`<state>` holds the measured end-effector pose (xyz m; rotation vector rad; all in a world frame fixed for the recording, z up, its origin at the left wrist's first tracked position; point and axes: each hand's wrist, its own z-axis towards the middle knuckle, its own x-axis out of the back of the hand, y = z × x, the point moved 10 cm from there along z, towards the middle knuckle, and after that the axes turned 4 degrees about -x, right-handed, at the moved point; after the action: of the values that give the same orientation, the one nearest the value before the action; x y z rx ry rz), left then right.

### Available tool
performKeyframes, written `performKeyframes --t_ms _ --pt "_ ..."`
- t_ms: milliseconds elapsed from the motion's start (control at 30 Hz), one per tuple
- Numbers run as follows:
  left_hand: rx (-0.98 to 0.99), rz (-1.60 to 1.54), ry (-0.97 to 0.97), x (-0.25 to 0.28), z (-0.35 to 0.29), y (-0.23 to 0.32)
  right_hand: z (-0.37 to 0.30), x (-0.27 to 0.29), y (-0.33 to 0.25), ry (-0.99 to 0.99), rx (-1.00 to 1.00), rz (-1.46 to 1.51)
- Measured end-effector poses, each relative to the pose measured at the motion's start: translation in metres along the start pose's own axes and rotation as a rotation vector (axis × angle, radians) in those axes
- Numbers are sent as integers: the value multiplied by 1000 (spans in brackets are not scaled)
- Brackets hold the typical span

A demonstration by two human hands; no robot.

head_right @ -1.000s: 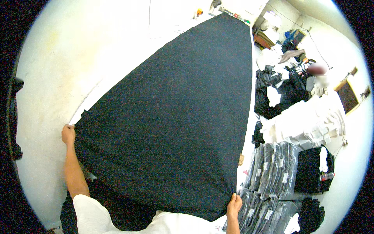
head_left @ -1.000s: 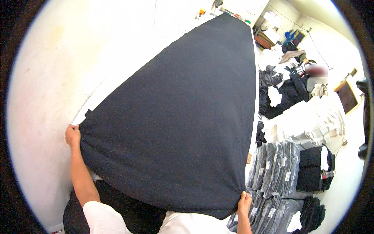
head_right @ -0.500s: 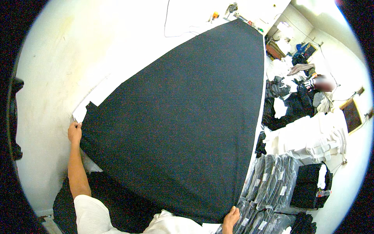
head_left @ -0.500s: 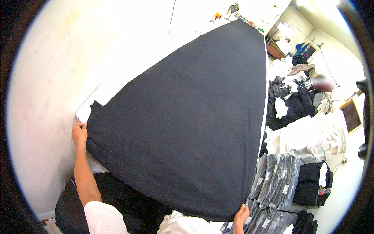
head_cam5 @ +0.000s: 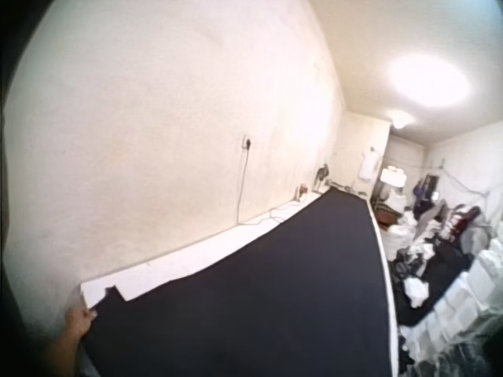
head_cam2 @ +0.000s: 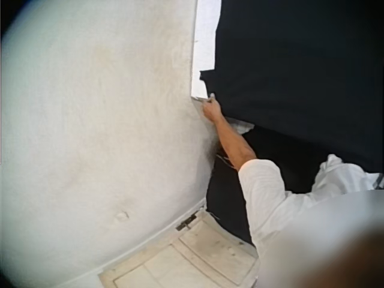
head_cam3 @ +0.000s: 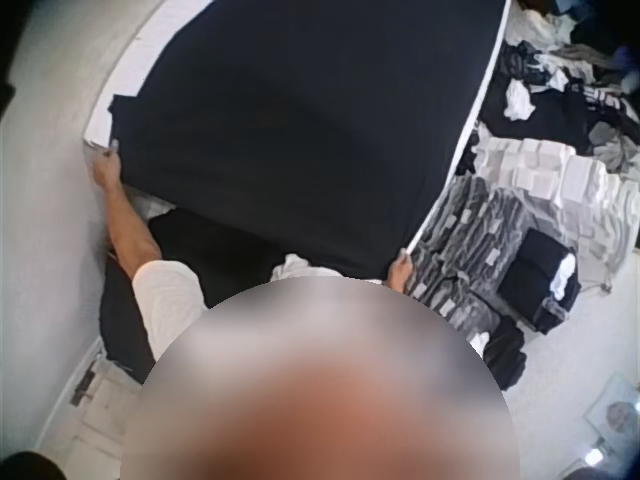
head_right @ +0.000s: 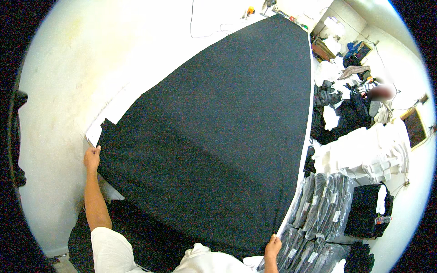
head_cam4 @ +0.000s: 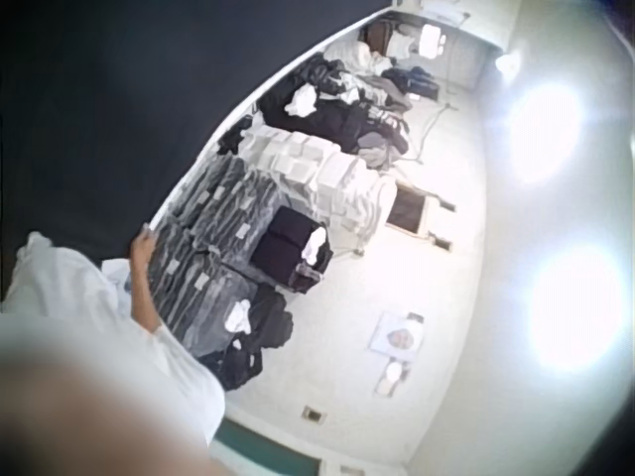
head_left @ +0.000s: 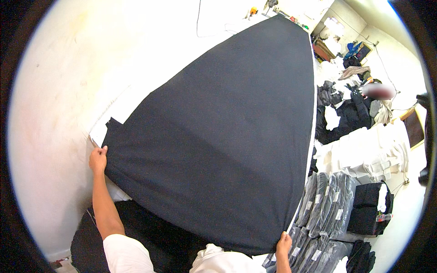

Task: The person lays a large black fabric flat on a table, smooths it, and uses shears to cut a strip from the edge. They then fold the fabric, smooth it again, and cut another strip. The cut pieces are set aside while the main fabric remains on the table.

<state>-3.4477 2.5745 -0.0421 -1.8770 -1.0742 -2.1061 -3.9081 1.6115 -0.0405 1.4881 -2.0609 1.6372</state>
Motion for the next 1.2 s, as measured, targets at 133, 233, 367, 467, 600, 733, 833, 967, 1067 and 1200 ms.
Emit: performKeyframes --t_ms 133,233,367,467,600,733,833,967,1067,1200 --pt "123 45 -666 -61 -34 -53 -36 -45 40 -539 -439 115" --pt "-69 711 -966 -56 -80 -86 -77 -36 38 -775 -455 -587" --pt "-38 628 -870 6 -90 -79 -97 -10 -31 -749 -208 -780" --pt "14 432 -692 84 -74 -64 -108 18 -73 -812 -107 -803" --pt "-212 -409 -337 188 -62 -16 -132 57 -107 -744 -182 67" --pt "-341 -921 -222 251 -43 18 -147 106 -126 -581 -29 326" --pt "-248 -910 -80 285 -24 29 -164 138 -146 -469 106 389" --pt "-403 -444 264 356 -8 61 -189 171 -153 -413 38 683" --pt "-417 -303 139 367 -1 64 -209 174 -154 -575 -41 643" --pt "-423 -76 73 355 1 39 -228 149 -147 -758 -161 602"
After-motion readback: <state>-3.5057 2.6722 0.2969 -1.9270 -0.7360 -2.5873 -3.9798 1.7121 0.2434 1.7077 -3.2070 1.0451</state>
